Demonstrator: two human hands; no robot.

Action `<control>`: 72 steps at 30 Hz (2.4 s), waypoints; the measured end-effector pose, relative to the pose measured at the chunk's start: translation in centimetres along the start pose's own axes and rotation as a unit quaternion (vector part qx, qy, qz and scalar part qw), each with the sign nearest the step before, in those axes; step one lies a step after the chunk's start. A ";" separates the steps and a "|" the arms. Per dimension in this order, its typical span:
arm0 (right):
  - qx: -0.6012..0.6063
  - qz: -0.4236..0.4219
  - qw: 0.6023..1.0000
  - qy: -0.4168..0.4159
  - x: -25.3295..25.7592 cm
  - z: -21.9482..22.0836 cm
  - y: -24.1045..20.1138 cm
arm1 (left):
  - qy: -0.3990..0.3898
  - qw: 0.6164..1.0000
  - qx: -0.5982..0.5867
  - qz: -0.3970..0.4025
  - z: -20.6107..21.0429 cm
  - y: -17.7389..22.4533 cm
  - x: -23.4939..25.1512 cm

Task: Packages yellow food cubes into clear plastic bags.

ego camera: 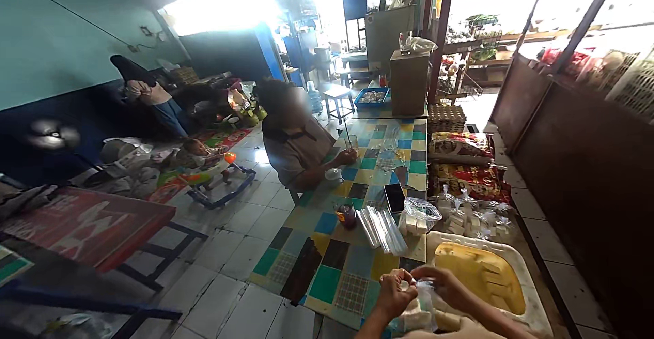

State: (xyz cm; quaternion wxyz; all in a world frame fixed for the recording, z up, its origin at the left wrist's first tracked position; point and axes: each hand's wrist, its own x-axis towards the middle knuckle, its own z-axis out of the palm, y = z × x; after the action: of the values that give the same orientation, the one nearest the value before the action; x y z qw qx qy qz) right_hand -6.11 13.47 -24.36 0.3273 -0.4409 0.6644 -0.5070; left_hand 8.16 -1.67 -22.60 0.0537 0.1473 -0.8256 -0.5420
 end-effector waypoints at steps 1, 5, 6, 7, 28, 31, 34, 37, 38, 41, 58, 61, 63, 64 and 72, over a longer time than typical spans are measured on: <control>-0.004 -0.022 1.000 0.010 -0.2 0.9 0.5 | 0.002 1.000 -0.023 -0.010 -0.1 -0.5 0.1; 0.050 -0.041 0.993 0.103 0.0 3.6 1.3 | 0.016 0.990 -0.118 -0.077 -0.8 -1.4 0.7; 0.063 -0.048 0.991 0.111 0.3 3.7 1.5 | 0.010 0.989 -0.124 -0.085 -1.0 -1.3 0.9; 0.073 -0.054 0.989 0.113 0.6 3.6 1.6 | 0.001 0.988 -0.124 -0.091 -1.3 -1.2 1.1; -0.020 -0.091 0.992 0.083 0.9 1.5 0.3 | 0.103 0.994 0.034 -0.004 0.4 -0.1 1.2; -0.072 -0.093 0.989 0.087 1.1 1.9 -0.2 | 0.084 0.996 0.023 -0.005 0.0 -0.4 1.2; -0.092 -0.088 0.989 0.075 1.3 1.8 -0.5 | 0.088 0.996 -0.004 -0.014 -0.1 -0.6 1.0; -0.110 -0.060 0.990 0.062 1.4 1.6 -1.5 | 0.106 0.994 -0.027 -0.023 0.1 -0.5 0.8; -0.121 -0.050 0.990 0.062 1.5 1.6 -1.7 | 0.115 0.993 -0.027 -0.022 0.3 -0.4 0.7; -0.156 -0.043 0.983 0.088 1.7 2.4 -1.8 | 0.155 0.988 -0.011 0.006 1.1 -0.4 0.2; -0.246 -0.175 0.941 0.149 1.0 4.6 -0.9 | 0.093 0.972 -0.156 -0.148 -0.4 -0.3 -0.5; -0.203 -0.171 0.954 0.143 0.9 4.4 -1.1 | 0.134 0.966 -0.170 -0.144 0.2 -0.5 -0.7; -0.184 -0.169 0.960 0.123 0.6 4.3 -1.4 | 0.156 0.961 -0.179 -0.143 0.5 -0.5 -0.8; -0.171 -0.168 0.965 0.109 0.5 4.2 -1.4 | 0.164 0.961 -0.172 -0.141 0.5 -0.5 -0.7; -0.018 -0.033 0.994 0.102 -0.1 4.9 -1.1 | 0.132 0.990 0.057 0.009 -0.7 0.9 -2.1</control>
State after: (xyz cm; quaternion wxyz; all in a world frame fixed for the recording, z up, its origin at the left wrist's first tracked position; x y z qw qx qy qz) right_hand -1.46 11.58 -24.60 0.2328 -0.4148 0.6883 -0.5478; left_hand 10.20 -1.32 -21.29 0.1586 0.2124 -0.8423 -0.4693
